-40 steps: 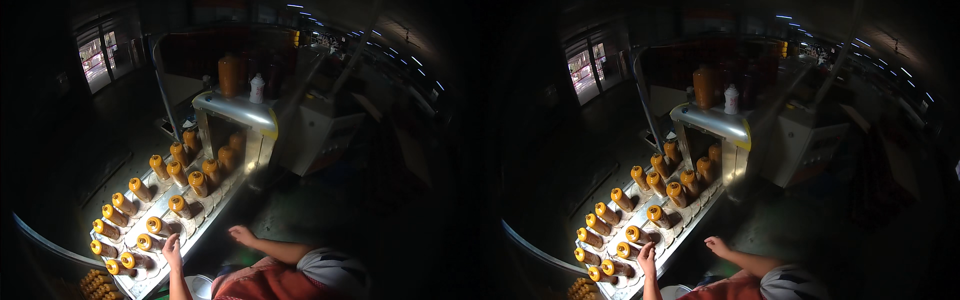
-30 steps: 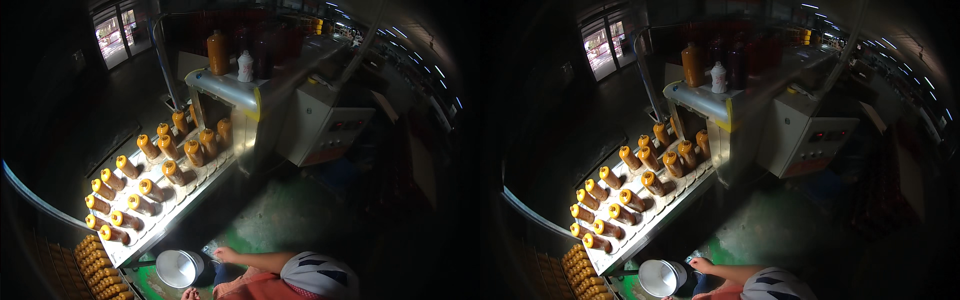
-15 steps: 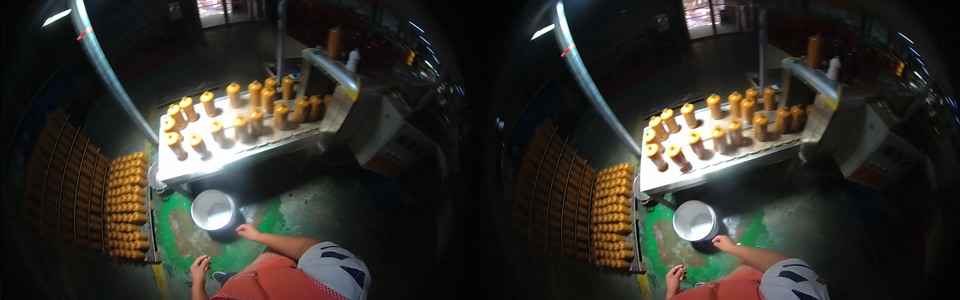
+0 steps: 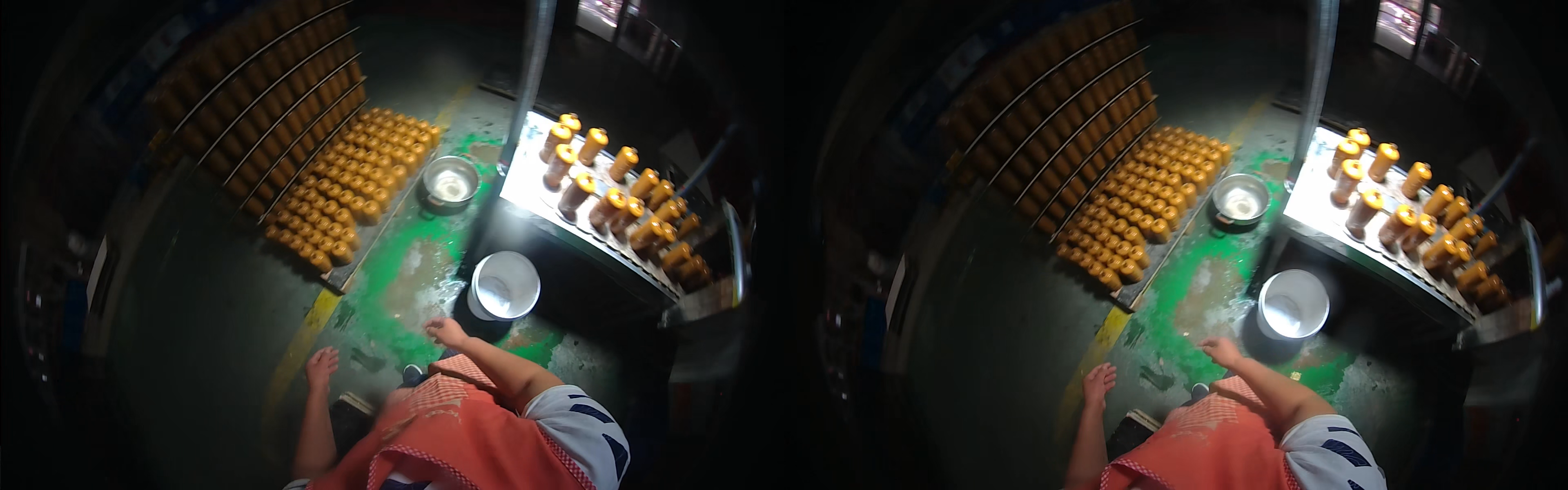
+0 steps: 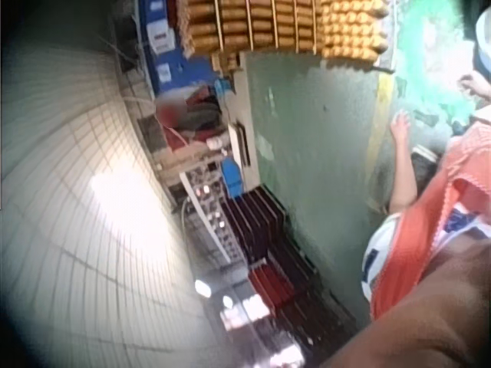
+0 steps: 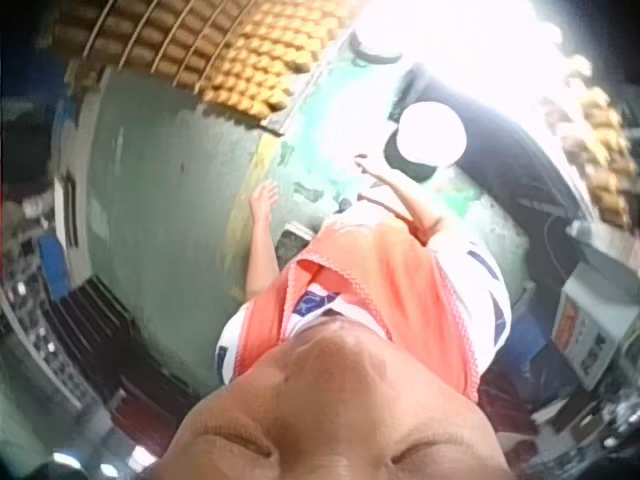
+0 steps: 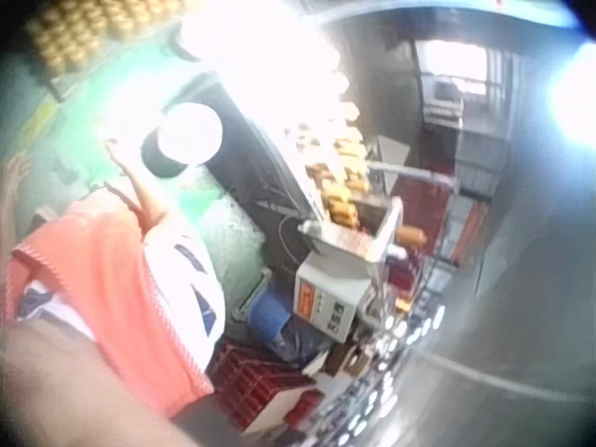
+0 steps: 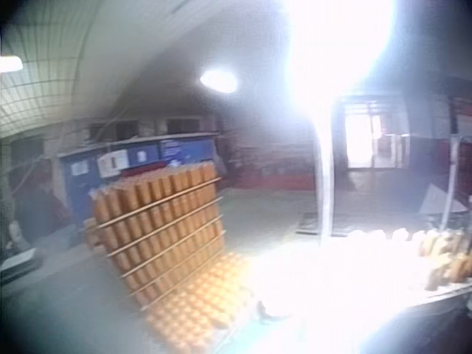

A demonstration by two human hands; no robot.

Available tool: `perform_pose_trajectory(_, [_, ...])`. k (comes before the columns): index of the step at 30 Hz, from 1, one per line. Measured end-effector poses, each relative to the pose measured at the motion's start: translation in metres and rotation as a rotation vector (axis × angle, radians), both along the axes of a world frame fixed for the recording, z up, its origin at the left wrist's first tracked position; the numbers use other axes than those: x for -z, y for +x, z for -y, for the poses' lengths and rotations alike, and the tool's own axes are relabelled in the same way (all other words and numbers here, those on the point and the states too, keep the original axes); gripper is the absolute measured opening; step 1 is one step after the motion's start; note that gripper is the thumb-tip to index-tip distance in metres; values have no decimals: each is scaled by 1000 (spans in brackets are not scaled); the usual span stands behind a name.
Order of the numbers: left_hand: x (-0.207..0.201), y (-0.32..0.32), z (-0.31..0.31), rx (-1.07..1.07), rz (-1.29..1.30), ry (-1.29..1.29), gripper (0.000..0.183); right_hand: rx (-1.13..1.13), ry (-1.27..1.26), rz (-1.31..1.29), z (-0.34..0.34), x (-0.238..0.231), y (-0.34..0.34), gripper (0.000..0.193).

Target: The person repeatedly picks up yellow cylindrical spools from a rack, places them on a conveyor belt, and moves them into a processing machine. The person also moves a large flat board and handles a metal pot during the process.

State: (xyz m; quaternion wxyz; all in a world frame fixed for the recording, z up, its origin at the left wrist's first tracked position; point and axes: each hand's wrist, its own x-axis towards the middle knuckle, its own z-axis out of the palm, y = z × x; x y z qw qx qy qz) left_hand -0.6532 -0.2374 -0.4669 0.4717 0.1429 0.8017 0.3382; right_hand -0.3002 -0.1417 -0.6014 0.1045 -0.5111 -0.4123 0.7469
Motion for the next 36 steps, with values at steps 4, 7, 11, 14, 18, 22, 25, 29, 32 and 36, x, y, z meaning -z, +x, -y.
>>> perform_pose_trajectory(4, [9, -33, -29, -56, 69, -14, 31, -157, 123, 18, -48, 33, -63, 28])
perform_pose_trajectory(7, [24, -56, -54, -105, 69, -95, 31, -249, 50, 50, -89, 54, -106, 25])
perform_pose_trajectory(11, [58, -93, -104, -186, 46, -107, 28, -346, 208, 39, -180, 87, -158, 25])
perform_pose_trajectory(14, [89, -126, -141, -277, 1, -143, 26, -353, 225, -58, -246, 151, -215, 24])
perform_pose_trajectory(18, [177, -160, -213, -70, -164, -88, 27, -482, 437, 182, -374, 147, -264, 39])
perform_pose_trajectory(22, [250, -200, -352, 483, -457, -289, 45, -495, 463, 147, -448, 223, -322, 47])
perform_pose_trajectory(25, [372, -244, -425, 658, -498, -117, 59, -660, 540, 223, -504, 304, -374, 56])
perform_pose_trajectory(29, [526, -311, -499, 737, -571, -74, 59, -622, 722, 170, -549, 423, -462, 60])
perform_pose_trajectory(32, [616, -359, -524, 915, -783, 138, 48, -575, 837, 164, -565, 498, -527, 63])
perform_pose_trajectory(36, [664, -375, -554, 894, -738, 172, 30, -489, 1015, 179, -570, 593, -574, 59])
